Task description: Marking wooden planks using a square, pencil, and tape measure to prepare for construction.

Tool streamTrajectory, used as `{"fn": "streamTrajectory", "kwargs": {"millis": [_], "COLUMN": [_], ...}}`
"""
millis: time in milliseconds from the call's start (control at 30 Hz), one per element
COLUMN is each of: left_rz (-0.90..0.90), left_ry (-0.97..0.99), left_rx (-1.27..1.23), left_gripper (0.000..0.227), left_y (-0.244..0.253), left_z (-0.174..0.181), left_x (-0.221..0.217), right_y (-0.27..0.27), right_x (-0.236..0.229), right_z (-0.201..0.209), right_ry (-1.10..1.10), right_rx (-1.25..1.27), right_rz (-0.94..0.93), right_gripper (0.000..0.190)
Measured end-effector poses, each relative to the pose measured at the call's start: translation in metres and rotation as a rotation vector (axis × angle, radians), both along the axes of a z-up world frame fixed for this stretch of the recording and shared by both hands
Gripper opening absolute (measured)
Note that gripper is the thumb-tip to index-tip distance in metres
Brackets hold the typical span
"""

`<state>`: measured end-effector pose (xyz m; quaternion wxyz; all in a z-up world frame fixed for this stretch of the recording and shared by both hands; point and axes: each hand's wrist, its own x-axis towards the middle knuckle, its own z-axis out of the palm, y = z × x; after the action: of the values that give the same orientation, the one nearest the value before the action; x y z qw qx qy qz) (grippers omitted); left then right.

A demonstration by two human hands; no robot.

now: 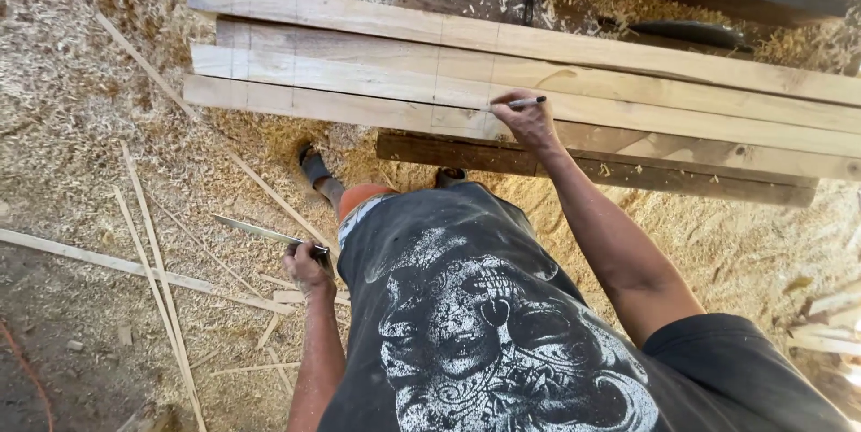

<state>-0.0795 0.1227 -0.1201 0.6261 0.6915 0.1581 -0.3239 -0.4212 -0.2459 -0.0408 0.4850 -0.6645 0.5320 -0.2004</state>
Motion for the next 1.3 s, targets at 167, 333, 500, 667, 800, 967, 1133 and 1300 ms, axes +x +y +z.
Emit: {"fn": "streamTrajectory", "kwargs": {"millis": [167,333,500,667,800,967,1133,1300], "left_rz": [-0.003,0.001,0.067,-0.013,0.027,-0.017,-0.051,-0.082], "left_ry": [-0.008,-0.054,-0.026,-0.051,0.016,0.001,0.001,-0.058], "left_rx": [-0.007,0.039,0.045,0.147,0.171,0.082,0.173,0.214], "left_gripper": [0.035,0.036,0.039,0.041,0.041,0.036,0.036,0.04], "left_y": [0.001,0.012,0.022,0.023,0.013,0.013,-0.011,-0.015], "left_z": [0.005,0.006,-0.001,0.005,0.011,-0.005,0.02,0.037], "left_x": [0.008,0.011,-0.002,-0.011,-0.011,-0.001,0.004,0.003], "right_y": [-0.027,-0.031,-0.032,-0.038,-0.036,-0.035,-0.036,-0.052], "right_x": [0.048,0.082,0.083,0.045,0.01,-0.003,-0.004,0.012], "right_z": [-0.01,-0.005,-0.008,-0.018,-0.007,0.0,-0.004,0.011], "right_ry": [-0.085,-0.053,0.009,0.033,0.056,0.098,0.101,0.156], "right_rx": [-0.011,-0.089,-0.154,-0.113,-0.117,-0.171,-0.149,-0.121], "right_rz": [-0.001,0.071,0.107,0.061,0.029,-0.018,-0.043,-0.046], "right_gripper": [0.022,0.021,0.019,0.018,0.017,0.018,0.019,0.02]}}
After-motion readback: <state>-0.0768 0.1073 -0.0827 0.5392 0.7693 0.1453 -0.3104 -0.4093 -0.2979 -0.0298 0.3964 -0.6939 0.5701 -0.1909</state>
